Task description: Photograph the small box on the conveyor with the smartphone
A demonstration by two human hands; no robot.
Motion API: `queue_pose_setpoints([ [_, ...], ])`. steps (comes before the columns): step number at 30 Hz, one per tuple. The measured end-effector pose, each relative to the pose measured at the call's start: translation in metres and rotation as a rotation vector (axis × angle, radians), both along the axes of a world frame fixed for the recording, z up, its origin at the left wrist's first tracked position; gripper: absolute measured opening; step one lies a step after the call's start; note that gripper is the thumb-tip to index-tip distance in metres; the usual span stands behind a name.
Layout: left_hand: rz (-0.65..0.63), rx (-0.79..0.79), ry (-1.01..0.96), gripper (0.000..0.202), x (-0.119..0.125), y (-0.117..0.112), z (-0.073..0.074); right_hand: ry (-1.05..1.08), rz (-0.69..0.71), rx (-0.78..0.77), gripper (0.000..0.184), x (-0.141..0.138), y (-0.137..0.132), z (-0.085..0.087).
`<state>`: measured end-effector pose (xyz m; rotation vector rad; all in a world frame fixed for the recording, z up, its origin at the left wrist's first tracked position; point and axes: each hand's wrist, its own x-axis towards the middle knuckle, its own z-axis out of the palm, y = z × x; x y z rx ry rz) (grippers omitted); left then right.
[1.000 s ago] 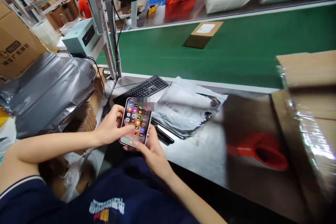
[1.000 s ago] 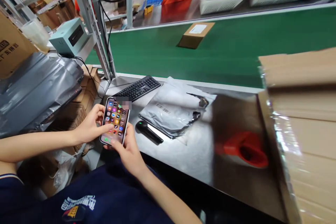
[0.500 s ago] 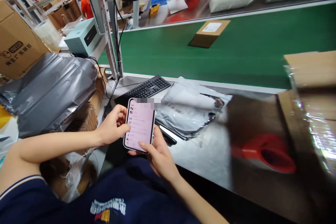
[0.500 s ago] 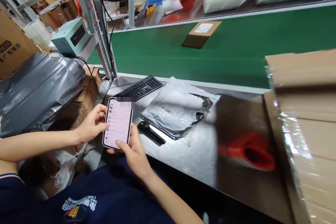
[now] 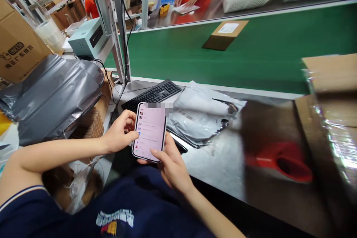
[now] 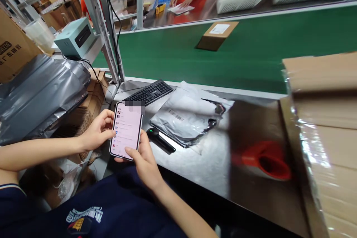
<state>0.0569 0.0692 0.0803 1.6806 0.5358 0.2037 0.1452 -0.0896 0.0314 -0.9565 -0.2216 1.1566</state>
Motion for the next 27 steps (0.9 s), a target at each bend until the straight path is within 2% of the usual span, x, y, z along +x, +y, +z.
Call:
queue_pose_setpoints([
  [4, 0.002, -0.018, -0.006, 0.044, 0.0, -0.001, 0.001, 0.037, 0.035, 0.048, 0.076, 0.003, 0.001, -0.019],
  [6, 0.005, -0.022, -0.006, 0.045, 0.0, -0.001, 0.001, 0.047, 0.026, 0.04, 0.075, 0.004, 0.001, -0.023],
  [9, 0.001, -0.033, -0.006, 0.045, 0.0, 0.0, 0.0, 0.056, 0.031, 0.029, 0.078, 0.003, 0.001, -0.018],
  [14, -0.005, -0.04, -0.011, 0.044, -0.001, 0.0, 0.0, 0.064, -0.031, -0.033, 0.068, 0.0, -0.002, 0.007],
  [18, 0.004, -0.052, -0.01, 0.046, -0.002, 0.0, -0.002, 0.053, -0.026, -0.036, 0.067, -0.002, -0.002, 0.016],
  [23, 0.014, -0.056, -0.027, 0.044, -0.001, -0.001, -0.005, 0.062, -0.037, -0.04, 0.071, -0.002, -0.001, 0.016],
  [27, 0.01, -0.065, -0.028, 0.044, 0.0, -0.001, -0.003, 0.072, -0.042, 0.002, 0.067, -0.001, -0.001, 0.0],
])
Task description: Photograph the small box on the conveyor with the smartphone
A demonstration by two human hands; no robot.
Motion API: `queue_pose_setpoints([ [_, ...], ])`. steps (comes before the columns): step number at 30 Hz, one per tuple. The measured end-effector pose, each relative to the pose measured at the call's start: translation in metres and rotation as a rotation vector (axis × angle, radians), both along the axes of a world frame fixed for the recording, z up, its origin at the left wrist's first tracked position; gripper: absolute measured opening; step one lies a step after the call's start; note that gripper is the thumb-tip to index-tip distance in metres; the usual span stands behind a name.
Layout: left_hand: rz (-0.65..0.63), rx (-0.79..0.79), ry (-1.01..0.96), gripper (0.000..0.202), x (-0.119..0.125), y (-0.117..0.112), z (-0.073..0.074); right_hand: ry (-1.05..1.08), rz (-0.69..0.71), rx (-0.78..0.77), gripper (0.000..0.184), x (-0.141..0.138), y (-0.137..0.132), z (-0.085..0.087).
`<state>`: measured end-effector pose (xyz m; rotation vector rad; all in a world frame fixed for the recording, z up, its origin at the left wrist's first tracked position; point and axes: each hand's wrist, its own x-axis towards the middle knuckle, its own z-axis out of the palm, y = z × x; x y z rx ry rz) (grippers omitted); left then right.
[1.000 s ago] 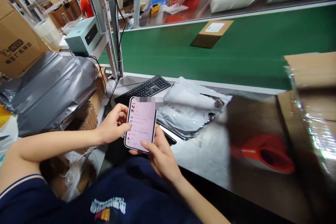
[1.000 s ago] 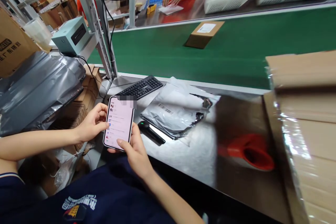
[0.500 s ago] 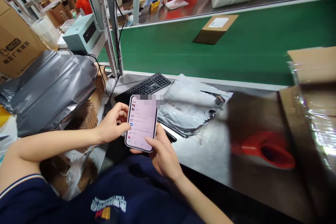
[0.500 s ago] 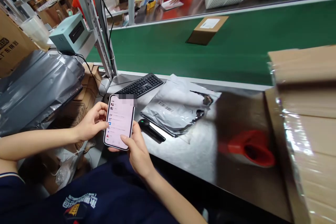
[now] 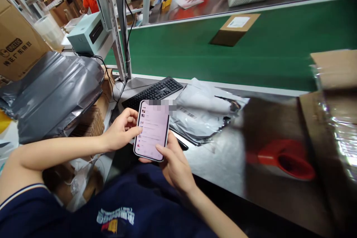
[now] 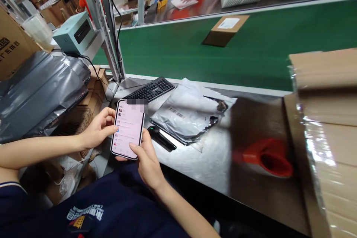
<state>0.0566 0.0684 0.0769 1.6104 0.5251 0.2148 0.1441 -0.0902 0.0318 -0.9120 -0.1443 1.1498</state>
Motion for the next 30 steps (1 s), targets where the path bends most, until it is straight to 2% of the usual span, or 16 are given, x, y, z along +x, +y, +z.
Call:
queue_pose_setpoints([
  [3, 0.002, 0.0, -0.002, 0.043, 0.0, 0.0, 0.002, -0.014, 0.049, 0.09, 0.069, 0.002, 0.0, -0.019],
  [6, -0.005, -0.011, -0.012, 0.043, 0.0, 0.0, 0.002, -0.031, 0.069, 0.103, 0.066, 0.004, -0.002, -0.027],
  [12, -0.076, -0.005, -0.028, 0.051, -0.003, 0.002, 0.0, -0.041, 0.07, 0.105, 0.062, 0.006, -0.003, -0.028],
  [16, -0.055, -0.001, -0.042, 0.043, -0.003, 0.001, -0.001, -0.06, 0.079, 0.114, 0.063, 0.006, -0.004, -0.03],
  [21, -0.029, -0.023, -0.055, 0.034, 0.0, -0.001, 0.001, -0.032, 0.015, 0.025, 0.056, 0.001, -0.006, -0.001],
  [23, -0.016, -0.02, -0.062, 0.034, 0.0, -0.001, 0.002, -0.024, -0.009, -0.004, 0.053, 0.0, -0.006, 0.004],
  [28, -0.005, -0.037, -0.052, 0.036, -0.001, -0.001, 0.003, -0.046, 0.075, 0.093, 0.059, 0.004, -0.003, -0.019],
  [30, -0.021, -0.042, -0.042, 0.037, -0.002, -0.001, 0.003, -0.043, 0.071, 0.089, 0.06, 0.005, -0.003, -0.02],
])
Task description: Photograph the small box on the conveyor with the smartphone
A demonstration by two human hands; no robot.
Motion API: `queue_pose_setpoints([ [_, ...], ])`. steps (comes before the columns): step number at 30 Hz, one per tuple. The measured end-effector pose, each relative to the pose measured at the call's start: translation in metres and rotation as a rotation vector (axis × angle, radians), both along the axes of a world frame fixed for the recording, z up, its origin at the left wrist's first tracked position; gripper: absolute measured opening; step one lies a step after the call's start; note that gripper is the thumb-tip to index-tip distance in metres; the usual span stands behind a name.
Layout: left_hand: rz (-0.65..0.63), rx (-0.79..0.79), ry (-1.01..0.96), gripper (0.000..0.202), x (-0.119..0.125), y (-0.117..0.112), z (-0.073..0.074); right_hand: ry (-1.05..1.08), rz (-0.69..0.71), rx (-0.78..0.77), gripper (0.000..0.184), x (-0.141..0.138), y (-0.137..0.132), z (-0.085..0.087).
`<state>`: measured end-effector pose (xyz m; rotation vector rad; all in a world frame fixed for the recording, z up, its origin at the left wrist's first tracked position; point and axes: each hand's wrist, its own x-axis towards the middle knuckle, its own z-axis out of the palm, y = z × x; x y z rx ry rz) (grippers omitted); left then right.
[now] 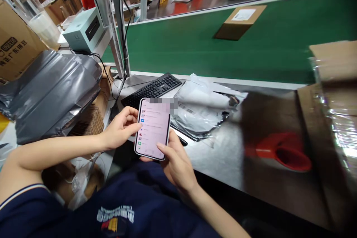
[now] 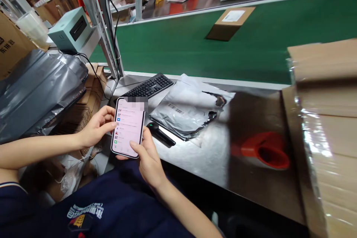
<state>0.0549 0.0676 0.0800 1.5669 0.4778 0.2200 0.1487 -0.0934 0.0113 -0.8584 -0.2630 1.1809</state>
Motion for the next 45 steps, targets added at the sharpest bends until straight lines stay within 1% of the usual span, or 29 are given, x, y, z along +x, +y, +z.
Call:
queue_pose_setpoints([
  [2, -0.013, 0.014, 0.019, 0.042, -0.001, 0.0, 0.0, 0.018, -0.04, -0.052, 0.059, -0.002, -0.001, 0.01],
  [4, -0.028, 0.033, 0.032, 0.045, -0.002, 0.001, 0.0, 0.029, -0.078, -0.107, 0.058, -0.004, -0.002, 0.024],
  [7, -0.03, 0.041, 0.026, 0.043, -0.001, 0.001, -0.002, 0.01, -0.089, -0.128, 0.056, -0.006, -0.002, 0.039],
  [9, -0.017, 0.032, 0.017, 0.04, -0.001, 0.001, -0.003, -0.003, -0.085, -0.124, 0.057, -0.006, -0.002, 0.041],
  [15, -0.004, 0.037, -0.002, 0.033, -0.001, 0.0, -0.003, -0.008, -0.084, -0.128, 0.058, -0.006, -0.001, 0.037],
  [21, -0.017, 0.035, -0.003, 0.039, -0.002, 0.0, -0.003, -0.007, -0.084, -0.128, 0.057, -0.007, -0.002, 0.04],
  [23, -0.018, 0.034, -0.002, 0.04, -0.001, -0.001, -0.002, -0.002, -0.087, -0.125, 0.058, -0.006, -0.002, 0.039],
  [25, -0.004, 0.011, -0.004, 0.039, 0.0, -0.001, 0.0, -0.004, -0.082, -0.118, 0.056, -0.005, -0.003, 0.032],
  [28, 0.057, -0.022, 0.004, 0.038, 0.003, 0.0, 0.004, -0.041, -0.007, -0.043, 0.055, -0.004, -0.004, 0.011],
  [30, 0.105, -0.02, 0.041, 0.043, 0.006, 0.001, 0.007, -0.077, 0.055, 0.026, 0.056, -0.003, -0.005, -0.003],
  [33, 0.164, -0.012, 0.114, 0.05, 0.009, 0.003, 0.009, -0.111, 0.089, 0.081, 0.052, -0.004, -0.005, -0.016],
  [35, 0.193, -0.014, 0.156, 0.053, 0.01, 0.004, 0.01, -0.123, 0.1, 0.095, 0.05, -0.005, -0.005, -0.017],
  [37, 0.202, -0.01, 0.181, 0.054, 0.01, 0.004, 0.009, -0.129, 0.116, 0.101, 0.049, -0.005, -0.005, -0.012],
  [41, 0.174, -0.002, 0.157, 0.052, 0.009, 0.005, 0.006, -0.109, 0.085, 0.018, 0.055, -0.003, -0.006, -0.002],
  [43, 0.144, -0.001, 0.134, 0.049, 0.009, 0.005, 0.005, -0.104, 0.074, -0.007, 0.058, -0.002, -0.006, -0.002],
  [45, 0.124, -0.003, 0.124, 0.047, 0.008, 0.005, 0.005, -0.11, 0.089, 0.013, 0.059, -0.001, -0.005, -0.006],
])
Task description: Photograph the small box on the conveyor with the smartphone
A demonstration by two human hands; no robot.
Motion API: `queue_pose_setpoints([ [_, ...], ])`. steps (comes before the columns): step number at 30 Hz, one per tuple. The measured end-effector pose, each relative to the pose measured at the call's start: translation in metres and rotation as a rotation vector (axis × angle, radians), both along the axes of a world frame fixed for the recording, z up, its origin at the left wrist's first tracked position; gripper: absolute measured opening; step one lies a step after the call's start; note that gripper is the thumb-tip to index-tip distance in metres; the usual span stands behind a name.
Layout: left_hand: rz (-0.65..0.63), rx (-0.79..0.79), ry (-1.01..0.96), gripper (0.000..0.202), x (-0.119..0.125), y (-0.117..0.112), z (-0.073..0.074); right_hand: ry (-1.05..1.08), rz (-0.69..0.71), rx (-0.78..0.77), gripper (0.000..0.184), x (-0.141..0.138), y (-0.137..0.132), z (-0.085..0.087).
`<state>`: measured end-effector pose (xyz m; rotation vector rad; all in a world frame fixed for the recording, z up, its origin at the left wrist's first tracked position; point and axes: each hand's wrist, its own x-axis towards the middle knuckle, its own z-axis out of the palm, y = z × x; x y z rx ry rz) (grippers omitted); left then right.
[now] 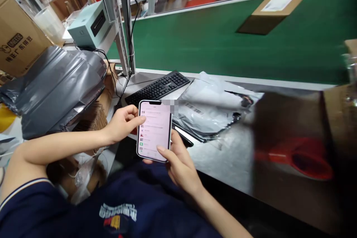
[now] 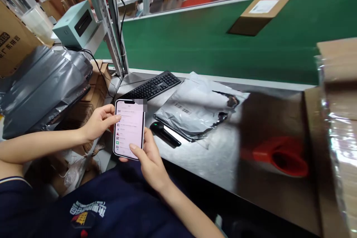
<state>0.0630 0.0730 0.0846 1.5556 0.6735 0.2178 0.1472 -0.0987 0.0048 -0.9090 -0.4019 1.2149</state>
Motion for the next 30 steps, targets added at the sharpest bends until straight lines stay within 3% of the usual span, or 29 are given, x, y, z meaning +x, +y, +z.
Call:
queue_pose_setpoints([
  [5, 0.05, -0.029, 0.016, 0.048, 0.001, 0.0, 0.002, -0.019, 0.016, 0.045, 0.055, 0.0, 0.002, -0.009],
  [20, 0.115, -0.044, 0.068, 0.05, 0.004, 0.0, 0.009, -0.004, 0.071, 0.073, 0.05, 0.003, 0.005, -0.012],
  [30, 0.111, -0.081, -0.005, 0.044, 0.005, 0.0, 0.004, 0.122, -0.008, -0.078, 0.065, 0.006, 0.008, 0.013],
])
